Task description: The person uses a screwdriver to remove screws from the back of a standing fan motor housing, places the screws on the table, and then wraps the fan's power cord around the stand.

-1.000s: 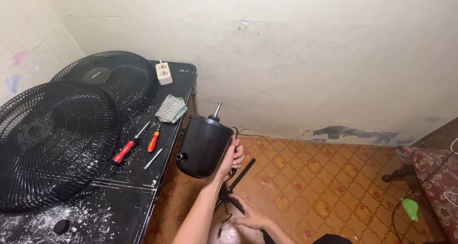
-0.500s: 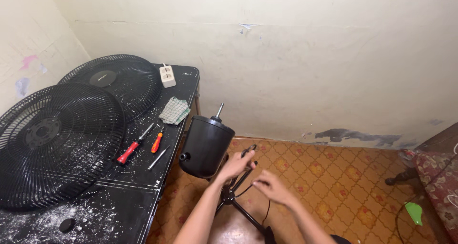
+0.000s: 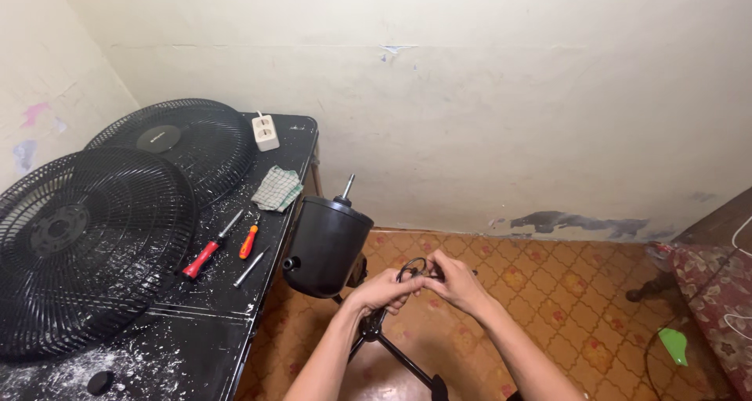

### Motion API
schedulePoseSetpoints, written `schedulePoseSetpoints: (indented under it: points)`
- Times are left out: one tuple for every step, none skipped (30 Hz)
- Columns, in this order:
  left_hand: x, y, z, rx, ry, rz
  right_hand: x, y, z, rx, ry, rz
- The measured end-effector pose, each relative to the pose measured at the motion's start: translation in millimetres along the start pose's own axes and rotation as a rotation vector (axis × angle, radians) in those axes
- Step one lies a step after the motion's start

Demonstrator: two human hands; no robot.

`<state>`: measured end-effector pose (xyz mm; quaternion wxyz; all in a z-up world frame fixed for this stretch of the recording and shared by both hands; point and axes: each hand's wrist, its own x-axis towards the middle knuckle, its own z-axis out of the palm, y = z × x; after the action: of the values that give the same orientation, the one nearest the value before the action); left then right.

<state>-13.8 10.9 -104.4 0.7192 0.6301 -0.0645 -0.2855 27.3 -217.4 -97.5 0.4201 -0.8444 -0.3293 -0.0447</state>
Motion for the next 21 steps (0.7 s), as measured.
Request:
schedulePoseSetpoints:
  points:
    - [1.2,-0.6,-2.1,-0.041,0.064,0.018,-1.7,9.3,-1.3,-0.09,-0.03,-0.032]
    - [2.9,-0.6,-5.8,-0.081,0.128,0.037,-3.8,18.9,-2.9,-0.18,-0.059,-0.064]
    - [3.4,-1.2,-11.7,-0.198,0.162,0.096,-8.5,28.9,-5.5,-0.147,-0.046,0.078]
    - [3.3,-1.5,-19.5,-0.316,0.196,0.155,-13.3,38.4,-7.6,-0.114,-0.033,0.22]
    - [5.9,-2.5,-23.3,-0.435,0.226,0.216,-18.0,46.1,-6.6,-0.084,-0.021,0.363]
    - [10.3,-5.1,-21.8,-0.227,0.319,0.28,-22.3,51.1,-1.9,0.013,0.072,0.277]
    - [15.6,-7.4,-17.3,-0.015,0.41,0.342,-25.6,54.3,2.2,0.11,0.164,0.187]
    - [21.2,-8.6,-12.6,0.199,0.499,0.401,-28.6,55.8,5.3,0.207,0.254,0.097]
    - [25.9,-8.6,-8.7,0.144,0.489,0.417,-31.2,54.8,11.9,0.235,0.28,0.112]
    - [30.5,-7.9,-4.3,0.089,0.48,0.433,-31.8,51.2,21.8,0.263,0.306,0.127]
    - [34.6,-7.9,-0.5,0.033,0.465,0.449,-33.1,46.2,30.0,0.287,0.335,0.146]
    - [36.6,-8.4,0.7,0.015,0.465,0.461,-34.8,39.3,39.4,0.271,0.304,0.169]
    - [37.2,-7.6,2.3,-0.005,0.463,0.474,-37.2,30.9,49.5,0.252,0.272,0.192]
    - [37.1,-6.1,3.6,-0.025,0.462,0.486,-38.9,23.0,56.9,0.233,0.241,0.216]
    - [35.4,-4.4,4.7,-0.117,0.424,0.45,-38.3,15.0,62.0,0.195,0.237,0.153]
    - [32.5,-3.7,6.4,-0.209,0.385,0.412,-38.0,7.1,66.0,0.157,0.234,0.09]
    - [29.2,-2.9,6.5,-0.299,0.348,0.372,-36.6,0.2,69.4,0.122,0.229,0.027]
    - [27.4,-2.0,6.1,-0.342,0.354,0.372,-35.1,-4.6,70.3,0.102,0.268,-0.102]
    - [26.7,-1.8,5.5,-0.386,0.359,0.372,-34.3,-6.8,68.7,0.08,0.304,-0.231]
    - [26.8,-2.3,4.3,-0.43,0.365,0.373,-33.8,-7.3,67.6,0.058,0.336,-0.361]
    - [28.5,-2.7,2.8,-0.419,0.37,0.384,-35.9,-8.6,71.5,0.132,0.334,-0.163]
